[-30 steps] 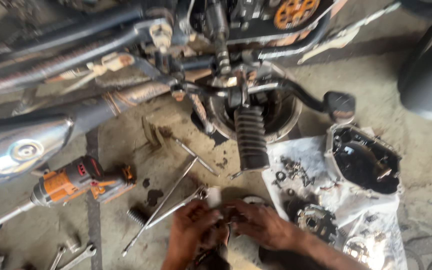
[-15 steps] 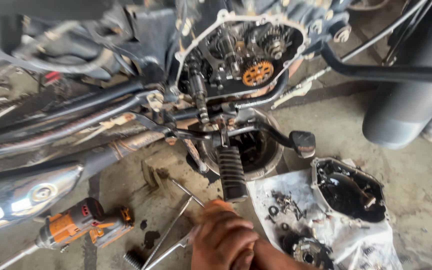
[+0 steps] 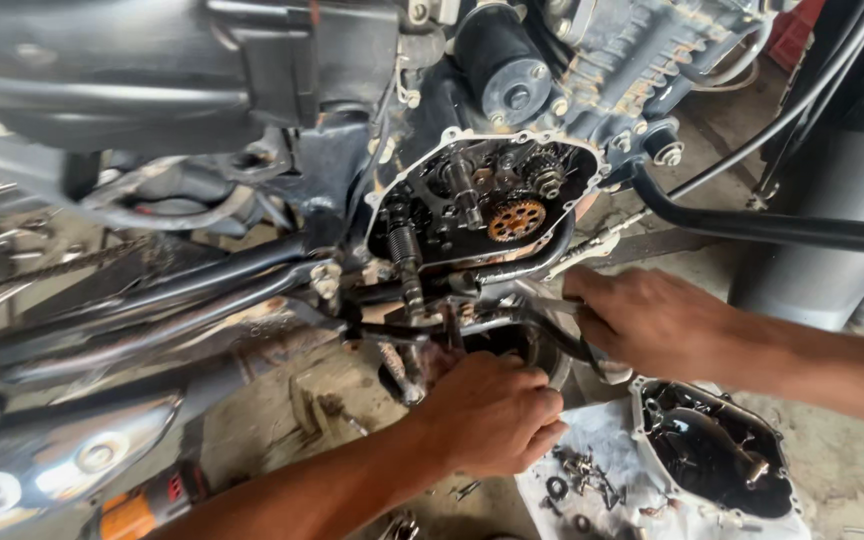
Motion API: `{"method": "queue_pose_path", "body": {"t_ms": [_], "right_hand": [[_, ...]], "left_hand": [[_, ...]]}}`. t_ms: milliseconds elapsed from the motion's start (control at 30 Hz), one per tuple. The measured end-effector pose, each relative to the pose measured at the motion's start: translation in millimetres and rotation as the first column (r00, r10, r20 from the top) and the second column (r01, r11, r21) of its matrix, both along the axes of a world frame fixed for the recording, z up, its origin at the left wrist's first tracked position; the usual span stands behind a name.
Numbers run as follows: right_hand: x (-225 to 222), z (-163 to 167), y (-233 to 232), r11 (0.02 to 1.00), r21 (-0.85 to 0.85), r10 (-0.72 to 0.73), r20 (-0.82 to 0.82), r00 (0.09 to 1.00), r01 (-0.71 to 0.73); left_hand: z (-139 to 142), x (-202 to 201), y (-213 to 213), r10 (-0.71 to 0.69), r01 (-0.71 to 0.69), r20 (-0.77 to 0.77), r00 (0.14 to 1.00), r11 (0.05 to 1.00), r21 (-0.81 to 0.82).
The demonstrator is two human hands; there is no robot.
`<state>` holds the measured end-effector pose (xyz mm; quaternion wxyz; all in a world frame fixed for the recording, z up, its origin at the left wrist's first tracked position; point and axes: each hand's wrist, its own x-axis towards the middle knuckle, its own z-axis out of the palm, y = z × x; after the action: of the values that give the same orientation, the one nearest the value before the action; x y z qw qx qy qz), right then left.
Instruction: The person cleans the exposed motorcycle engine casing with a cloth, then inserts and aligns a gear into the engine. They continue to adjust internal components by hand while wiping away oil.
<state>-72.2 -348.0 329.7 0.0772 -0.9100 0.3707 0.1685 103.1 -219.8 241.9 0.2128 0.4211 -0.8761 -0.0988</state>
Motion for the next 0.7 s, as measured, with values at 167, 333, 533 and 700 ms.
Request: {"method": "queue_pose_path", "body": {"t_ms": [167, 333, 533, 700], "right_hand": [[15.9, -36.7, -26.3, 0.994, -0.046, 0.109, 0.551, 0.828, -0.1], [9.8, -69.8, -24.5, 0.993, -0.066, -0.023, 0.697, 0.716, 0.096], [27.8, -79.4, -19.7, 0.951, -0.236, 0.019, 0.688, 0.726, 0.199], [43.5, -76.9, -14.5, 0.856, -0.51, 0.32, 0.648, 0.692, 0.082]], "left_hand": [[-6.1, 3.7, -7.9, 0.087, -0.077, -0.063, 0.994, 0.987, 0.14], [-15.5, 6.3, -2.7, 0.134, -0.115, -0.094, 0.987, 0.976, 0.187], [-14.0, 8.1, 2.2, 0.157, -0.152, -0.168, 0.973, 0.988, 0.04], [-12.2, 6.2, 4.2, 0.169, -0.165, -0.178, 0.969, 0.986, 0.039]]}}
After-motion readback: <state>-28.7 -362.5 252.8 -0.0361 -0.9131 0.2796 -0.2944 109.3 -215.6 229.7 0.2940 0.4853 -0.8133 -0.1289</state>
